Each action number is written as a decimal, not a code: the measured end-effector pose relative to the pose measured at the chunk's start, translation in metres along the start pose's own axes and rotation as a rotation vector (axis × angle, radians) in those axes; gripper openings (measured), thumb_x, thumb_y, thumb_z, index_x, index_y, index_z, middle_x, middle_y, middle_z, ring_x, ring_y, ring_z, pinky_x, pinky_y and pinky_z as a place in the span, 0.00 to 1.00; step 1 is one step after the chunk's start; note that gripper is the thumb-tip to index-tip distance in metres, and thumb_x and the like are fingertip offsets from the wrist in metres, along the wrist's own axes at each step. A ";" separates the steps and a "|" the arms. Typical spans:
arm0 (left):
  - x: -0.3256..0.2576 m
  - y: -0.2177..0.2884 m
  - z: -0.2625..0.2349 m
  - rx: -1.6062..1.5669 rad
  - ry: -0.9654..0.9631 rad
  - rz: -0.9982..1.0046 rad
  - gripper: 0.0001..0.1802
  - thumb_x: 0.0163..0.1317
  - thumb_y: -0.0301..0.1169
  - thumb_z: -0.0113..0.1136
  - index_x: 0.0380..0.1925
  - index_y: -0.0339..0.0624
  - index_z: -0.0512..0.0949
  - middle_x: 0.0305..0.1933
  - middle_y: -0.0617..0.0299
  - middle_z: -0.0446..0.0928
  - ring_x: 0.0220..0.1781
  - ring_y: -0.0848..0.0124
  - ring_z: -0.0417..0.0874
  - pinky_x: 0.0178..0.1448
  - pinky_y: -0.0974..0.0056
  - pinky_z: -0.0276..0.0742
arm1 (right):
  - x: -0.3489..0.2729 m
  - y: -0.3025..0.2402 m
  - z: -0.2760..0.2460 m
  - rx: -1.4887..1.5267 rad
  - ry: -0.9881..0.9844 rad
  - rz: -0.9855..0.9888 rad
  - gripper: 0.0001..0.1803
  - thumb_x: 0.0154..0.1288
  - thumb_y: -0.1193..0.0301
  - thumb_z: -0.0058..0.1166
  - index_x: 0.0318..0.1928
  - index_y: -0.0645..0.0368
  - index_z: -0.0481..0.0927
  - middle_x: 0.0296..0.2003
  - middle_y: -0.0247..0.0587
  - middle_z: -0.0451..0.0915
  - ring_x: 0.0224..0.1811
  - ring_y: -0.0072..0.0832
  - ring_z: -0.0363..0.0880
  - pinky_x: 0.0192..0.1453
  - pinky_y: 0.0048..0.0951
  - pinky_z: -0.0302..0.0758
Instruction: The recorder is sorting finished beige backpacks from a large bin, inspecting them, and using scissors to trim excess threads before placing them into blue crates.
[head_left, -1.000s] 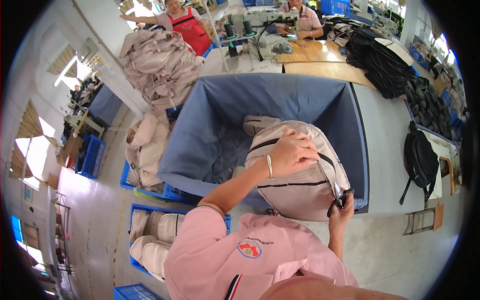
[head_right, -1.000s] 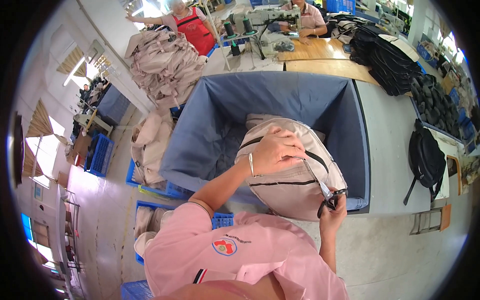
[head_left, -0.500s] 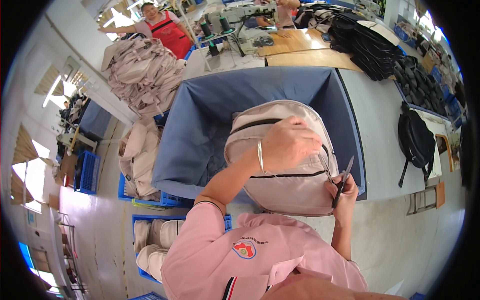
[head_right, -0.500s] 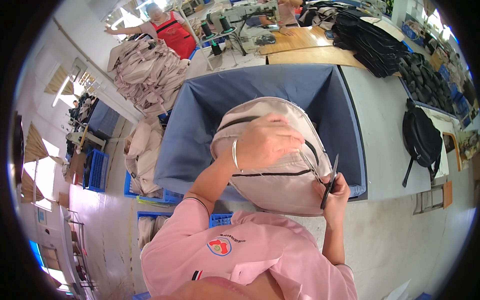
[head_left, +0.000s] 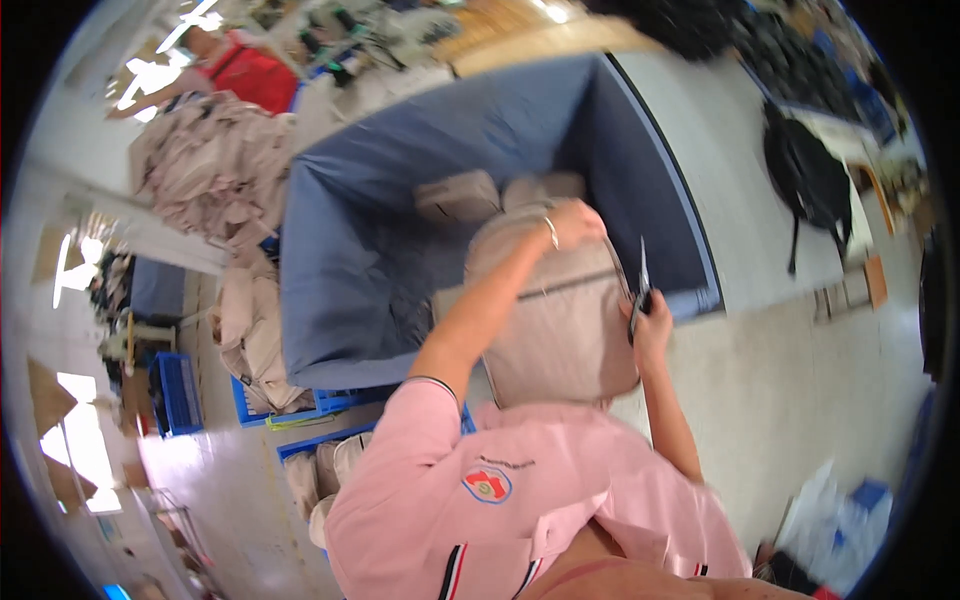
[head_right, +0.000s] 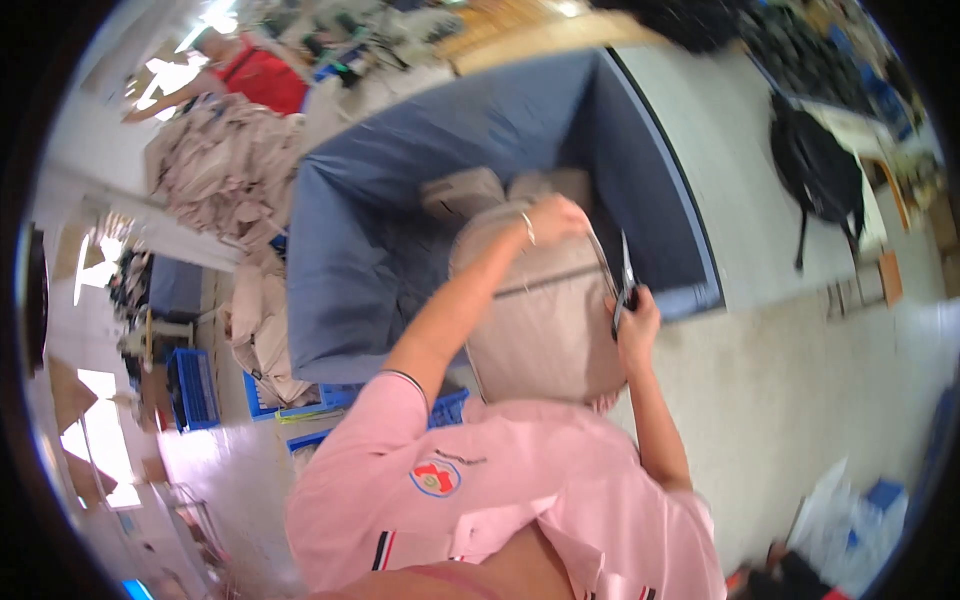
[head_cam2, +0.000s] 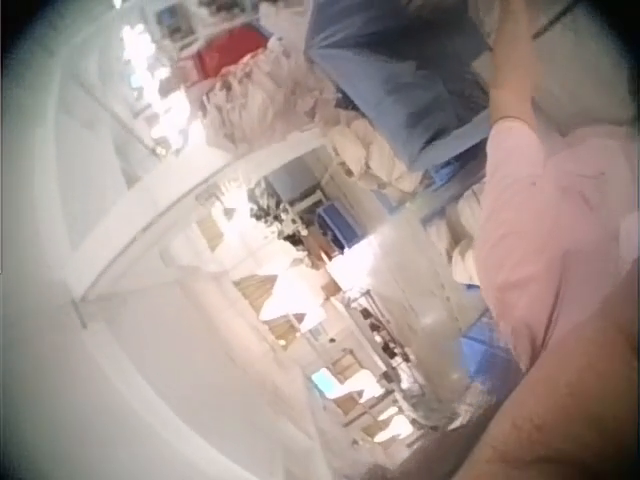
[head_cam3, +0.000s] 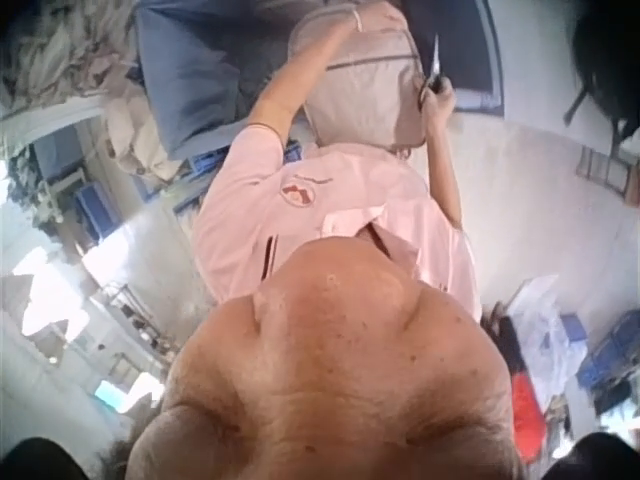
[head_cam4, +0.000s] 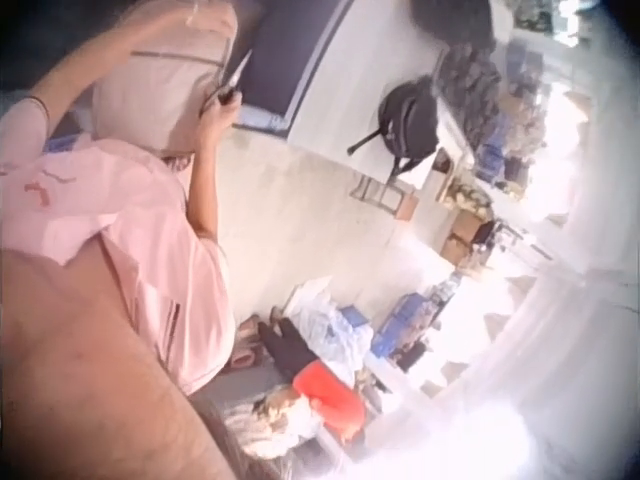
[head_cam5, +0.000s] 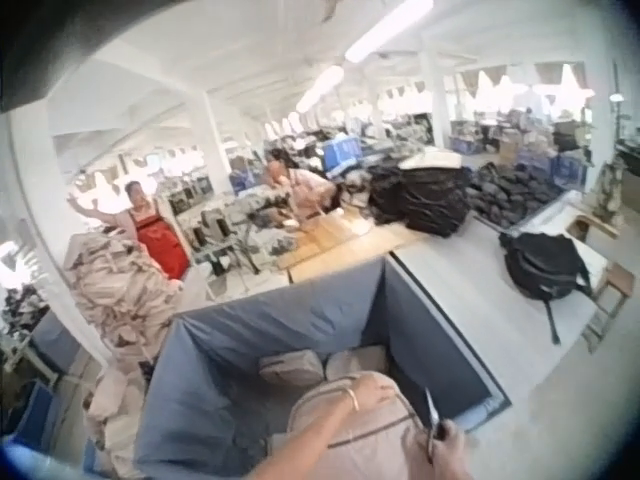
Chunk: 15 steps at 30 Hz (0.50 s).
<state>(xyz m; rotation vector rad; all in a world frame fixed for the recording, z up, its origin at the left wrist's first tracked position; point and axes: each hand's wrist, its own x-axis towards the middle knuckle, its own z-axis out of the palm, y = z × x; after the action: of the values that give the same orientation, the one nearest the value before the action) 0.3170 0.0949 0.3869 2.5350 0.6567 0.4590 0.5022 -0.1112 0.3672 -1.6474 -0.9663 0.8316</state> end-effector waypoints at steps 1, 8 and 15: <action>0.006 0.003 0.001 -0.134 -0.080 -0.090 0.16 0.58 0.41 0.58 0.37 0.40 0.84 0.40 0.53 0.83 0.43 0.57 0.83 0.52 0.58 0.76 | -0.001 -0.001 -0.002 0.073 0.014 0.074 0.16 0.48 0.74 0.70 0.26 0.62 0.71 0.20 0.27 0.68 0.25 0.18 0.62 0.30 0.26 0.64; 0.013 0.003 0.003 -0.347 -0.050 -0.301 0.15 0.57 0.43 0.60 0.35 0.46 0.86 0.32 0.56 0.84 0.35 0.64 0.84 0.44 0.63 0.77 | -0.021 0.000 -0.052 -0.220 -0.002 0.083 0.23 0.50 0.58 0.71 0.29 0.66 0.75 0.21 0.39 0.74 0.24 0.28 0.68 0.31 0.33 0.68; 0.011 0.004 0.008 -0.441 -0.111 -0.406 0.14 0.62 0.35 0.63 0.41 0.37 0.84 0.35 0.68 0.84 0.37 0.81 0.79 0.47 0.73 0.74 | -0.059 0.019 -0.099 -0.662 -0.213 -0.007 0.39 0.54 0.40 0.61 0.48 0.66 0.74 0.44 0.53 0.78 0.43 0.47 0.79 0.46 0.41 0.75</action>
<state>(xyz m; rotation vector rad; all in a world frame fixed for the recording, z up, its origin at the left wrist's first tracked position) 0.3314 0.0950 0.3840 1.9368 0.8909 0.2771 0.5668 -0.2082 0.3782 -2.1332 -1.5081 0.7314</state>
